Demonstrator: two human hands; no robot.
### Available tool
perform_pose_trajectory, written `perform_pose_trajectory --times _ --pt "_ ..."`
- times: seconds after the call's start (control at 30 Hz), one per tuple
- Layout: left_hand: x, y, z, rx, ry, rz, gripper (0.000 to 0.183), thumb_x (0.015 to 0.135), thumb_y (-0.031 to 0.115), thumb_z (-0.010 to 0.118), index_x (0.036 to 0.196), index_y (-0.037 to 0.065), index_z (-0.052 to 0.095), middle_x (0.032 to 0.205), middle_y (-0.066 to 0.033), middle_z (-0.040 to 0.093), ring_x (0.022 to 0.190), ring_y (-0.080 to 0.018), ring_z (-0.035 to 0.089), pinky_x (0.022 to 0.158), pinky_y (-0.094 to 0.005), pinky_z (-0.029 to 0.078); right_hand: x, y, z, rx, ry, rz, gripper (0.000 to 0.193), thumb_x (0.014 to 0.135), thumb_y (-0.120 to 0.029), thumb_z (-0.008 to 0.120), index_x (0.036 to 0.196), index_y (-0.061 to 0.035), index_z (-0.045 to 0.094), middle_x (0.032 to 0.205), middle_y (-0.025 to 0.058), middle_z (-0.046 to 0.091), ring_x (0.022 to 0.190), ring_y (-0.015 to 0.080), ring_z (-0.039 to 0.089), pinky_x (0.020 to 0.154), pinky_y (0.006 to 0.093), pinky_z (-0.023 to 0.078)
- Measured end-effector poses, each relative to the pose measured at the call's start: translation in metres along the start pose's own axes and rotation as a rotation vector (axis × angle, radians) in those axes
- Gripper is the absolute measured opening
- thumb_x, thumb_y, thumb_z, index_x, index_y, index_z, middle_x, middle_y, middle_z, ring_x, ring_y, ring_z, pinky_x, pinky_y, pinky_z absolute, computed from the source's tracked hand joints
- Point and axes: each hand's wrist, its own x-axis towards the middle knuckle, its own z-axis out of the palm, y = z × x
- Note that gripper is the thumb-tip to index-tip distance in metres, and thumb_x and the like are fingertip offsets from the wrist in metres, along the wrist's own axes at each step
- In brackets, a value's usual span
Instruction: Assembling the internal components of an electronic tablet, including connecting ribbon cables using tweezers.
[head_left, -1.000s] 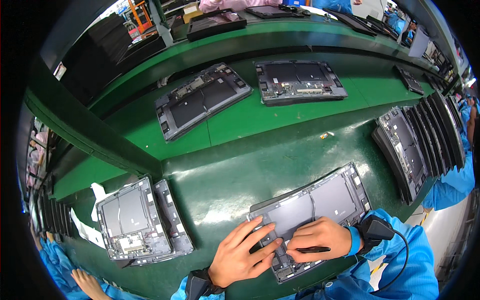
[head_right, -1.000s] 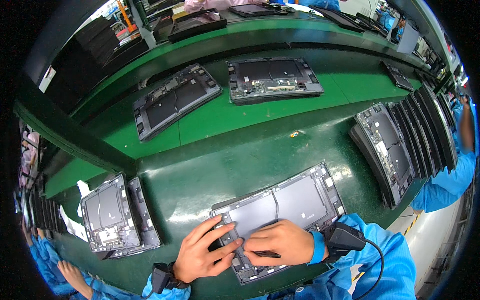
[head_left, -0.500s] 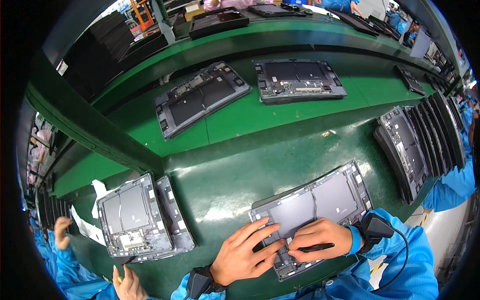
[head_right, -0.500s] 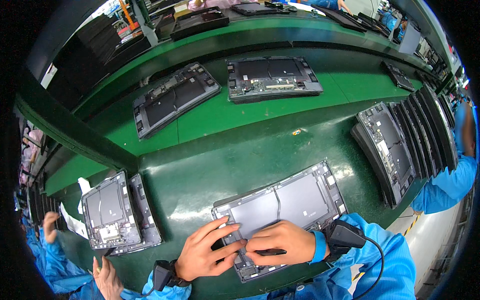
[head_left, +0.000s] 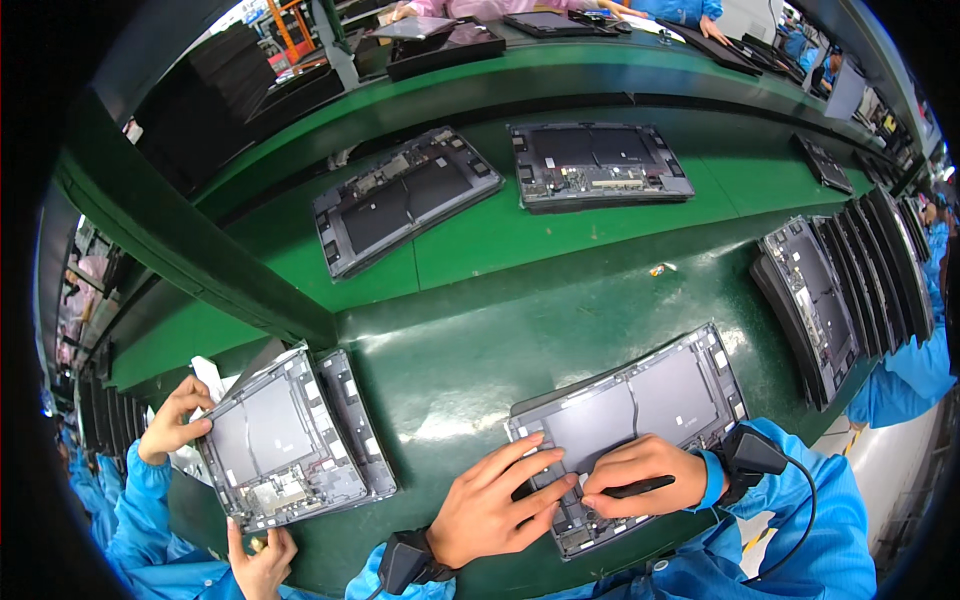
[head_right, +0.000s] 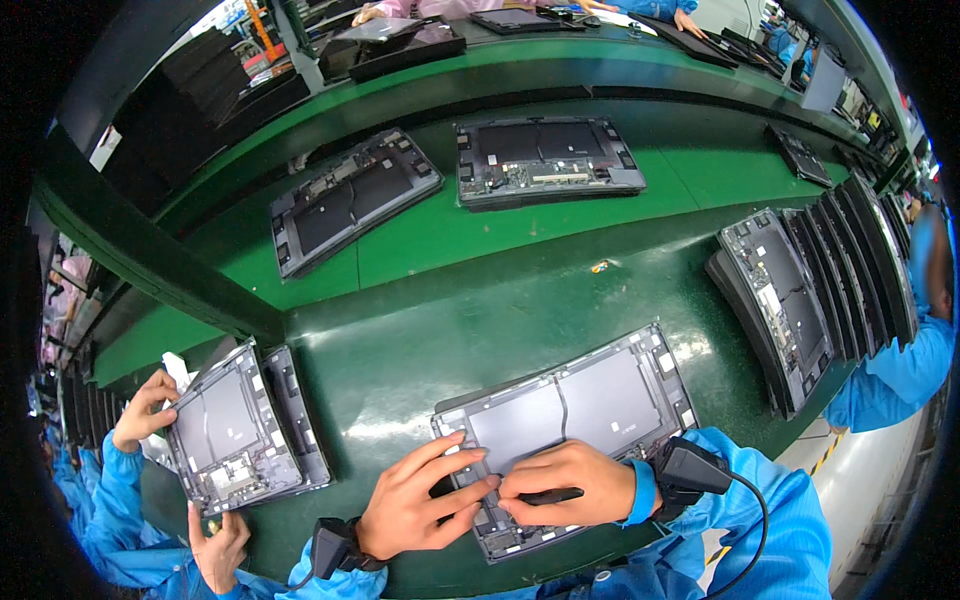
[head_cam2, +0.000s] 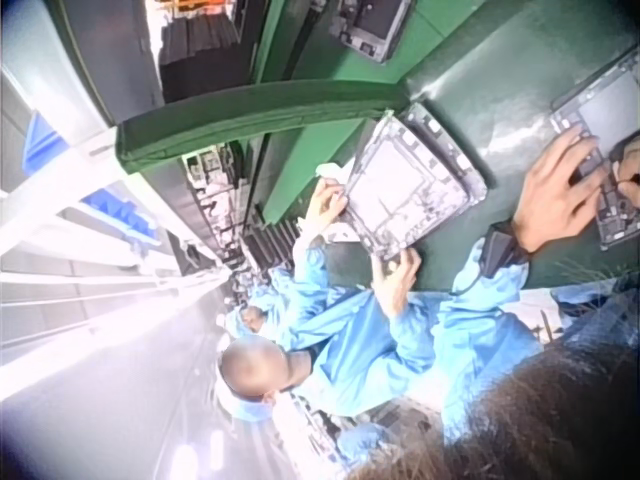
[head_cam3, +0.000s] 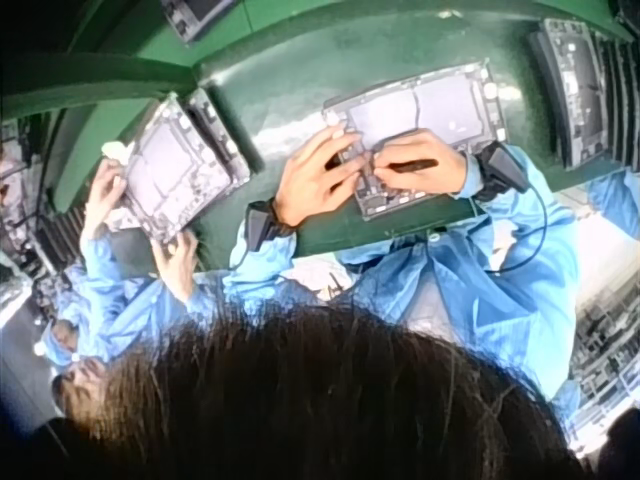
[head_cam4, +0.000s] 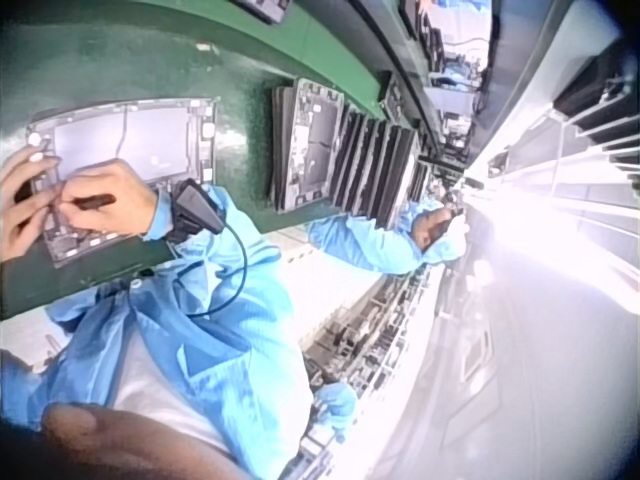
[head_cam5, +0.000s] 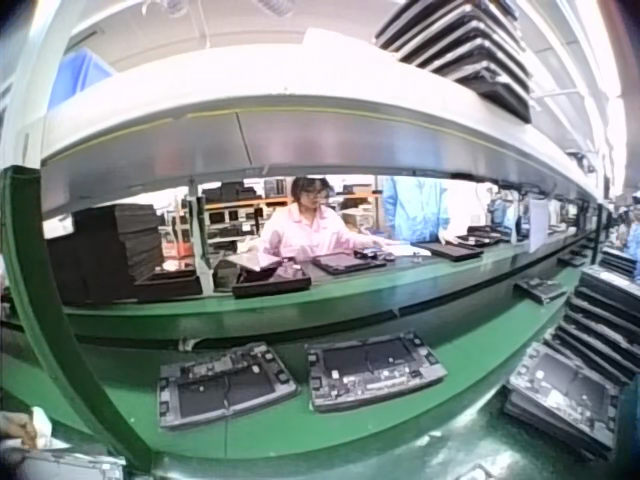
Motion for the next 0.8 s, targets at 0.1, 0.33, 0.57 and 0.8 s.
perform_pose_trajectory --times 0.1,0.33,0.57,0.8 --pt "0.005 0.005 0.002 0.015 -0.013 0.005 0.033 0.075 0.015 0.072 0.106 0.021 0.079 0.126 -0.0034 0.066 0.126 -0.0309 0.059 0.093 -0.0406 0.058 -0.005 -0.001 -0.005 0.006 0.008 -0.003 0.005 0.088 -0.002 0.073 0.091 -0.0004 0.069 0.077 0.0095 0.066 0.066 0.0263 0.065 0.060 0.0341 0.050" --pt "0.016 0.020 -0.001 0.049 -0.068 0.025 0.033 0.080 0.019 0.071 0.113 0.020 0.074 0.131 -0.0042 0.062 0.128 -0.0298 0.057 0.094 -0.0404 0.057 -0.014 -0.011 -0.019 0.069 0.173 0.106 0.006 0.087 -0.003 0.072 0.092 -0.0014 0.070 0.075 0.0098 0.067 0.063 0.0220 0.064 0.059 0.0313 0.050" --pt "0.021 0.025 0.002 0.145 -0.045 0.063 0.029 0.079 0.022 0.074 0.108 0.020 0.076 0.130 0.0010 0.063 0.128 -0.0261 0.058 0.074 -0.0316 0.062 -0.019 -0.003 -0.018 0.053 0.124 -0.030 0.010 0.088 -0.004 0.073 0.096 -0.0002 0.069 0.079 0.0105 0.066 0.064 0.0265 0.062 0.058 0.0333 0.049" --pt "0.024 0.029 0.003 0.153 -0.046 0.086 0.027 0.081 0.024 0.076 0.107 0.018 0.076 0.132 0.0033 0.063 0.129 -0.0261 0.057 0.072 -0.0295 0.062 -0.024 -0.005 -0.018 -0.118 0.084 -0.146 0.013 0.089 -0.006 0.072 0.099 -0.0006 0.068 0.080 0.0108 0.064 0.067 0.0278 0.063 0.062 0.0365 0.053"
